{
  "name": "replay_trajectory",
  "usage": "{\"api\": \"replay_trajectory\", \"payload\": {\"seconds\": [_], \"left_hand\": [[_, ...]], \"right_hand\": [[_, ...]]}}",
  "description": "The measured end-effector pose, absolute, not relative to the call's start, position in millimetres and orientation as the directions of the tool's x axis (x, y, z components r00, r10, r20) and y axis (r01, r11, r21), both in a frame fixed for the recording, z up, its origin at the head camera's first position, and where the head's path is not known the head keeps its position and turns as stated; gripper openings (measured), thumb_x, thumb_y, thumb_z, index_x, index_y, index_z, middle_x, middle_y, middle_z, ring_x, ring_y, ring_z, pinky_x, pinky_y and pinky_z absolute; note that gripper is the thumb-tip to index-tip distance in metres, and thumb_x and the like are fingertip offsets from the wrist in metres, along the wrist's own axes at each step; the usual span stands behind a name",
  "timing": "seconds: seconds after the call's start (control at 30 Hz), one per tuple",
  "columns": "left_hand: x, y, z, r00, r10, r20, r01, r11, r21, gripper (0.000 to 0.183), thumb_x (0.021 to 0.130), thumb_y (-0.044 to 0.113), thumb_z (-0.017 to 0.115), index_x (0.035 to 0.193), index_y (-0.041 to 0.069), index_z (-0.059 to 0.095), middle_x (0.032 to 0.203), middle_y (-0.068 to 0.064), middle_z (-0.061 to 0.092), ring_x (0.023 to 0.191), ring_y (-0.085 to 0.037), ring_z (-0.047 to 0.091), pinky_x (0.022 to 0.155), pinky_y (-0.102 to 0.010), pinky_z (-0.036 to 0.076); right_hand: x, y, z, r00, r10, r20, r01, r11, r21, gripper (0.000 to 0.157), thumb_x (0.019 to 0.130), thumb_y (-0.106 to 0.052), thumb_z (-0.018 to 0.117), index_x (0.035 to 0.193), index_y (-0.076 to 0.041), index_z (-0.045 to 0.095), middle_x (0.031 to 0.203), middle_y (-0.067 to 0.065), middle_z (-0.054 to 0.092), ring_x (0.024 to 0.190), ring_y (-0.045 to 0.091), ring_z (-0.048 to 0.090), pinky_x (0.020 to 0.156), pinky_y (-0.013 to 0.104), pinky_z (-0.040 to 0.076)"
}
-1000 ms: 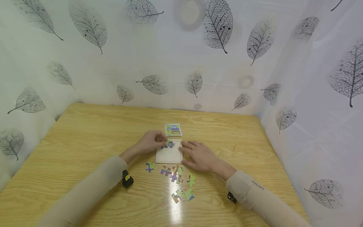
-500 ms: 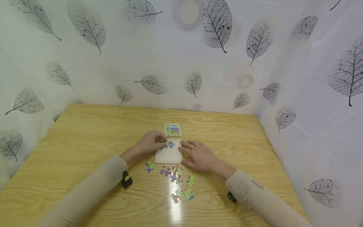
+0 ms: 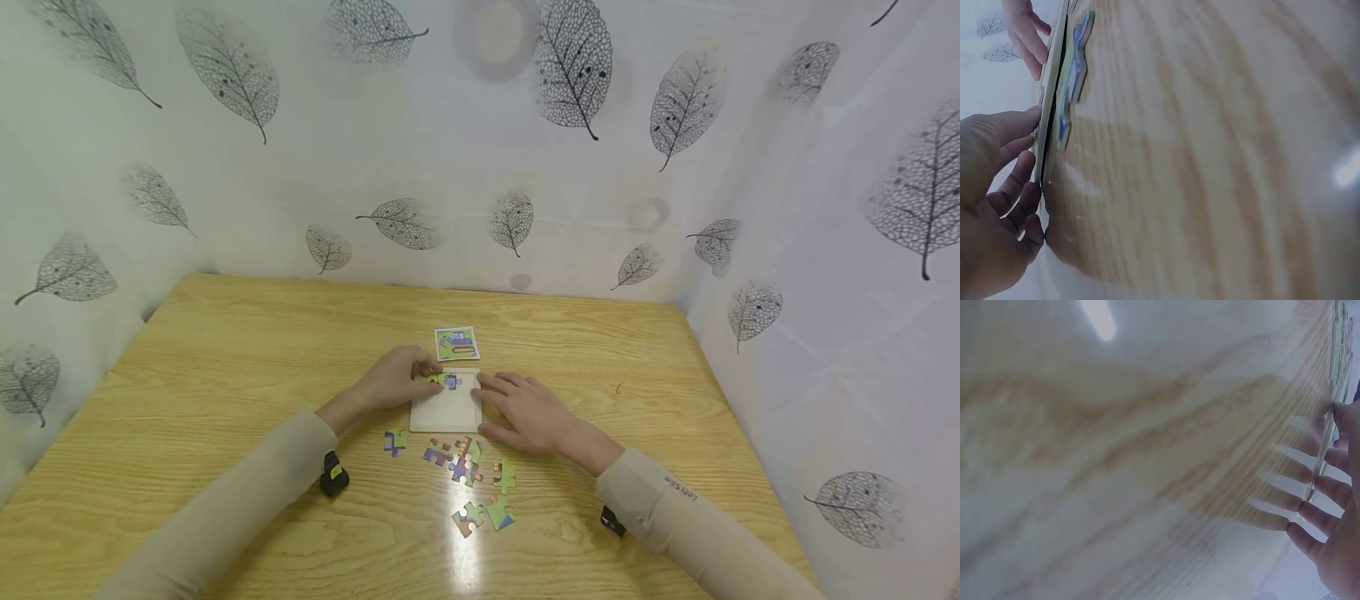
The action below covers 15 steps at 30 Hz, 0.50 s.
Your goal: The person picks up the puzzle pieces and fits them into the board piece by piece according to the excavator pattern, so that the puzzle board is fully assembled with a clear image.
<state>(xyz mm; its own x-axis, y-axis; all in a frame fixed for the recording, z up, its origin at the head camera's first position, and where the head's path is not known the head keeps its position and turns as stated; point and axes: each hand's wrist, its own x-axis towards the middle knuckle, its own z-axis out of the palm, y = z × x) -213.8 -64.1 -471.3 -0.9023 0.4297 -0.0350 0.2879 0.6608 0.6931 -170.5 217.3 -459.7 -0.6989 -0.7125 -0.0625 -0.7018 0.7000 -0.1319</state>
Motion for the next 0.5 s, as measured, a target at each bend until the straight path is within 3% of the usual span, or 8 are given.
{"api": "replay_trajectory", "payload": {"seconds": [0.5], "left_hand": [[-208.6,-68.3,-466.7,-0.910,0.411,-0.046,0.268,0.670,0.692,0.020,0.092,0.022,0.081,0.107,0.012,0.075,0.106,-0.004,0.070,0.099,-0.018,0.063,0.097,-0.040,0.056]], "right_hand": [[-170.0,216.7,-459.2,-0.697,-0.714,-0.058,-0.702,0.697,-0.143,0.062,0.106,-0.053,0.055,0.156,-0.017,0.051,0.169,0.008,0.043,0.153,0.038,0.044,0.124,0.060,0.038]]}}
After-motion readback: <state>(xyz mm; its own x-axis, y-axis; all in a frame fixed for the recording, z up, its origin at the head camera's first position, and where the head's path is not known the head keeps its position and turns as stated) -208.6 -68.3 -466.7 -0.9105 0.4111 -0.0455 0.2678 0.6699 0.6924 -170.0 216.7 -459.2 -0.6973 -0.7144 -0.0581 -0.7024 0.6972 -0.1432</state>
